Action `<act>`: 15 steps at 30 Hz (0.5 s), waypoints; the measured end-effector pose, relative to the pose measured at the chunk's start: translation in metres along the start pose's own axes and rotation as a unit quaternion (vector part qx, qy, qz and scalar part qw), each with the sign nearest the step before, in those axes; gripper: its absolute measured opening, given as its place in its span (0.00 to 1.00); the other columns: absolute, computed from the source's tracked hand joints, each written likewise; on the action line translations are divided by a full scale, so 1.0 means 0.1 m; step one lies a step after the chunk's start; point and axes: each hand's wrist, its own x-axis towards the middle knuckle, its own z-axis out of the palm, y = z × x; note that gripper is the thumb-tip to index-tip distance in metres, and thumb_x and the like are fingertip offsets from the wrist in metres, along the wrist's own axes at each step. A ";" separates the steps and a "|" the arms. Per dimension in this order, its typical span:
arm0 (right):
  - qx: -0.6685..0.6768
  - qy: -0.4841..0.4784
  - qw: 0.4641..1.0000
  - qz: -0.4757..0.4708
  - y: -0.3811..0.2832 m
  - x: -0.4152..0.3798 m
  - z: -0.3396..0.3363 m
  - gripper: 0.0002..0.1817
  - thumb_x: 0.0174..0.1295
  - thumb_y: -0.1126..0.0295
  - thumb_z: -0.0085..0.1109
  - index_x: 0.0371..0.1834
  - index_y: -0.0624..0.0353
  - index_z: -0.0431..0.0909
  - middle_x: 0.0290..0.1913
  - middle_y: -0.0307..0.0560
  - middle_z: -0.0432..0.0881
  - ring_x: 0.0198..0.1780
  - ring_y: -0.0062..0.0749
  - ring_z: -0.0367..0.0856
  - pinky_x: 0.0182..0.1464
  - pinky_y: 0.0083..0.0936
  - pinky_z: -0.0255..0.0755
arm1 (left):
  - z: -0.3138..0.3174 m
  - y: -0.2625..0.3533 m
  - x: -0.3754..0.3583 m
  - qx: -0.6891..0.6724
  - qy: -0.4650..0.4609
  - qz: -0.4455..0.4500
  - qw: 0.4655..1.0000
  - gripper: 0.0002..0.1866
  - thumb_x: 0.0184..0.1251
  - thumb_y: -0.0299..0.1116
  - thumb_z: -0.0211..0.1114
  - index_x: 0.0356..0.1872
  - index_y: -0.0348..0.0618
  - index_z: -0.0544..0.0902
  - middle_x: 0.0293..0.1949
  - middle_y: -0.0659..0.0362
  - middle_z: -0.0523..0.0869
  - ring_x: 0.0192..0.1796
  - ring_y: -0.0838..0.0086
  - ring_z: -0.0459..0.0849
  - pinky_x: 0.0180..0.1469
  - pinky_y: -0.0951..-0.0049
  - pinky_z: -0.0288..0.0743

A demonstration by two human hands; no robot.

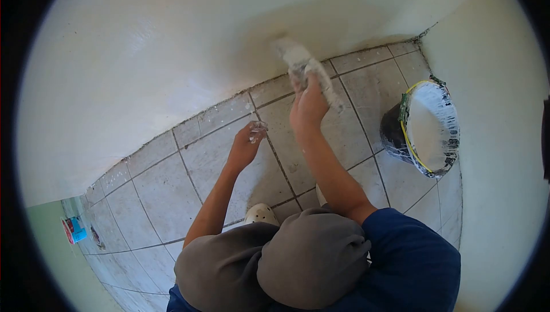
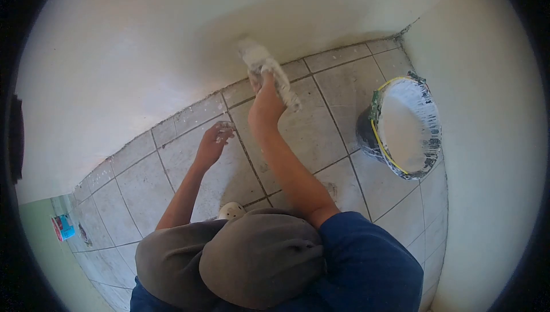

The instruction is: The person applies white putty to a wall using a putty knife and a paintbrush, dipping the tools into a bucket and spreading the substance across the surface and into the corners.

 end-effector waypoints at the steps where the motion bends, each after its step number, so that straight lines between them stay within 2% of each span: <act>1: -0.030 0.025 0.999 0.006 0.10 0.00 -0.06 0.11 0.60 0.75 0.55 0.45 0.63 0.72 0.47 0.45 0.76 0.48 0.29 0.77 0.44 0.22 0.78 | -0.01 -0.01 0.00 0.005 0.004 -0.005 1.000 0.11 0.66 0.32 0.56 0.43 0.33 0.77 0.38 0.51 0.84 0.40 0.68 0.83 0.45 0.71 0.74; 4: -0.133 0.057 0.989 0.036 0.89 0.52 -0.60 0.13 0.60 0.76 0.55 0.47 0.67 0.71 0.48 0.47 0.76 0.49 0.29 0.77 0.45 0.21 0.78 | -0.03 -0.09 0.00 0.013 0.015 -0.013 1.000 0.11 0.67 0.32 0.56 0.44 0.34 0.77 0.38 0.52 0.84 0.40 0.70 0.83 0.45 0.71 0.74; 7: -0.150 0.040 0.988 -0.005 0.67 0.38 -0.59 0.13 0.59 0.76 0.55 0.46 0.71 0.72 0.48 0.50 0.77 0.48 0.29 0.78 0.44 0.21 0.77 | -0.11 -0.15 -0.05 0.005 0.029 -0.013 0.999 0.11 0.67 0.31 0.57 0.43 0.34 0.77 0.37 0.53 0.84 0.39 0.70 0.83 0.45 0.72 0.74; 10: -0.158 0.040 0.986 -0.036 0.69 0.46 -0.66 0.13 0.59 0.73 0.55 0.43 0.72 0.76 0.43 0.48 0.81 0.44 0.30 0.80 0.45 0.24 0.73 | -0.12 -0.16 -0.06 -0.001 0.036 -0.014 0.999 0.11 0.66 0.32 0.57 0.43 0.34 0.77 0.36 0.53 0.84 0.38 0.71 0.82 0.44 0.72 0.74; 13: -0.383 0.056 0.917 -0.095 0.90 0.62 -0.76 0.14 0.58 0.73 0.56 0.43 0.73 0.76 0.43 0.49 0.81 0.44 0.30 0.80 0.45 0.24 0.73 | -0.08 -0.17 -0.03 0.010 0.025 -0.020 0.999 0.11 0.66 0.32 0.57 0.42 0.34 0.77 0.36 0.53 0.84 0.38 0.71 0.82 0.44 0.72 0.74; 15: -0.362 0.040 0.928 -0.084 0.99 0.65 -0.66 0.13 0.58 0.74 0.58 0.43 0.72 0.75 0.44 0.48 0.80 0.44 0.29 0.79 0.42 0.19 0.73 | -0.05 -0.18 -0.01 0.013 0.022 -0.014 1.000 0.11 0.66 0.32 0.57 0.42 0.34 0.77 0.35 0.53 0.84 0.38 0.71 0.82 0.44 0.71 0.74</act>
